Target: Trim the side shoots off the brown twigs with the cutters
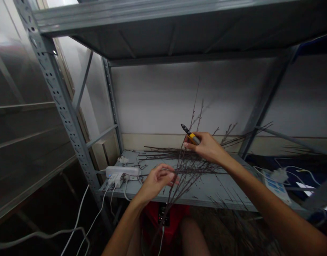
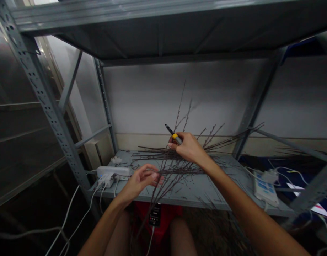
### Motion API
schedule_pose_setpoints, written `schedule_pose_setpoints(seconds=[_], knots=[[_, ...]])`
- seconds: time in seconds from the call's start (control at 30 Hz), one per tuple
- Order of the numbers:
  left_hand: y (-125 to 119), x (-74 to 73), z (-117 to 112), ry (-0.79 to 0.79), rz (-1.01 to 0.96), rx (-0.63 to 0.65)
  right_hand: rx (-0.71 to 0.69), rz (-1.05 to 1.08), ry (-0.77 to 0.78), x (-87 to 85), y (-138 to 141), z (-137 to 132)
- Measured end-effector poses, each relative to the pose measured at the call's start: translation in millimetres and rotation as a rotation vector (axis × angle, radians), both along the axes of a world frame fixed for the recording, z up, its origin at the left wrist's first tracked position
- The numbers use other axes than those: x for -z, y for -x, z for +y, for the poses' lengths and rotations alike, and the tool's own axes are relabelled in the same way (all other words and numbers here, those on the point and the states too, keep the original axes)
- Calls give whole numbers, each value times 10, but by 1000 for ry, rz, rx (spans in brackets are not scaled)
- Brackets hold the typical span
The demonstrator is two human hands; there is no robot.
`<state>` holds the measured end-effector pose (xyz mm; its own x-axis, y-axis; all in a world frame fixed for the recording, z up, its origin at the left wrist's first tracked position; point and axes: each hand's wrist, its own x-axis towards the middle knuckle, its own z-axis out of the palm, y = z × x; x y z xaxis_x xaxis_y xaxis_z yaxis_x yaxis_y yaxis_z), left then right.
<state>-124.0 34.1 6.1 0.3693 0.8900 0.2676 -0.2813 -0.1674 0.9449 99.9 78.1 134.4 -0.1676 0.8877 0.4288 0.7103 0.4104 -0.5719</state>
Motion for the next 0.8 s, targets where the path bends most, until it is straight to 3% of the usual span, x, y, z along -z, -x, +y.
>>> schedule_pose_setpoints(seconds=[0.3,0.43,0.67,0.8], knots=[[-25,181,-55,114,-29,116,-60,4,17,52,-75,60],[-67,200,-56,114,-61,141,-23,4,-27,101,-41,12],[-129,142,-36,72,-77,87,-132,76,143,380,112,-129],[-141,97,-75,51,-62,34,-193,107,161,521,174,-198]])
